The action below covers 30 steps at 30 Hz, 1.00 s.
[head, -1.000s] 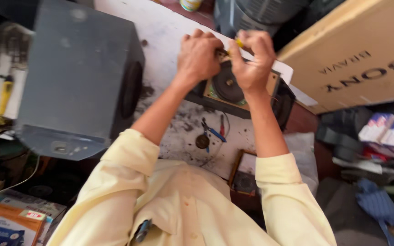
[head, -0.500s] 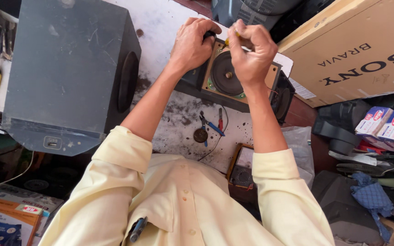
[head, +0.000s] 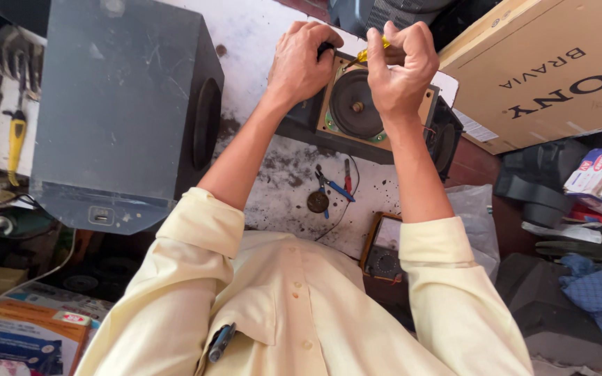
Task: The person uses a screwdriver to remove screws from a speaker's front panel, then reconnects wires to the back terminals of multiple speakers. The person handles the speaker enclosures and wires throughout the process.
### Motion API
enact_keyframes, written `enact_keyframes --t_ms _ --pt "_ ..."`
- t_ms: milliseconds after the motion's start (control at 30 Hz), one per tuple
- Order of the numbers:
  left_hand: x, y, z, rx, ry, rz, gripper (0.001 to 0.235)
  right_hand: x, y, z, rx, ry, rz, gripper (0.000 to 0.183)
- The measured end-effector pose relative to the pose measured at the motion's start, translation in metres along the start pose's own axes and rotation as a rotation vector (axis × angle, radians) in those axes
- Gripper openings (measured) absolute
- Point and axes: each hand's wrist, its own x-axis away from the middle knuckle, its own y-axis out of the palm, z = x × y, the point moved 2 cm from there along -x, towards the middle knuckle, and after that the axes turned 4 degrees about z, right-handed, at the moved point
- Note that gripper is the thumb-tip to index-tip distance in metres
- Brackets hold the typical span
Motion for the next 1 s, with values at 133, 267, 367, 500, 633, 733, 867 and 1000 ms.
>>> enact_keyframes --t_ms 133,267,367,500,633,733,867,1000 --pt "-0.003 -0.002 0.002 -0.018 -0.012 -0.020 0.017 0.000 -0.003 -0.009 -0.159 -0.098 -0.093 0.018" --pt "-0.001 -0.002 0.004 -0.038 0.005 -0.005 0.016 -0.002 0.001 0.000 -0.304 0.086 -0.100 0.011" --pt "0.002 -0.002 0.005 -0.046 0.009 -0.001 0.016 0.000 0.002 0.005 -0.145 -0.021 -0.071 0.023" --pt "0.000 -0.004 0.008 -0.067 0.027 -0.015 0.017 0.003 0.001 0.009 0.036 -0.076 0.032 0.034" --pt "-0.001 -0.005 0.009 -0.068 0.019 -0.037 0.017 0.004 -0.008 0.009 0.117 -0.163 -0.024 0.026" --pt "-0.001 -0.007 0.012 -0.092 0.054 -0.038 0.015 0.007 -0.010 0.011 -0.098 -0.097 -0.115 0.015" --pt "0.000 -0.011 0.020 -0.173 0.165 -0.068 0.014 0.008 -0.010 0.016 -0.160 0.004 -0.155 0.013" --pt "0.000 -0.012 0.029 -0.259 0.293 0.027 0.014 0.006 -0.010 0.018 -0.126 -0.056 -0.171 0.012"
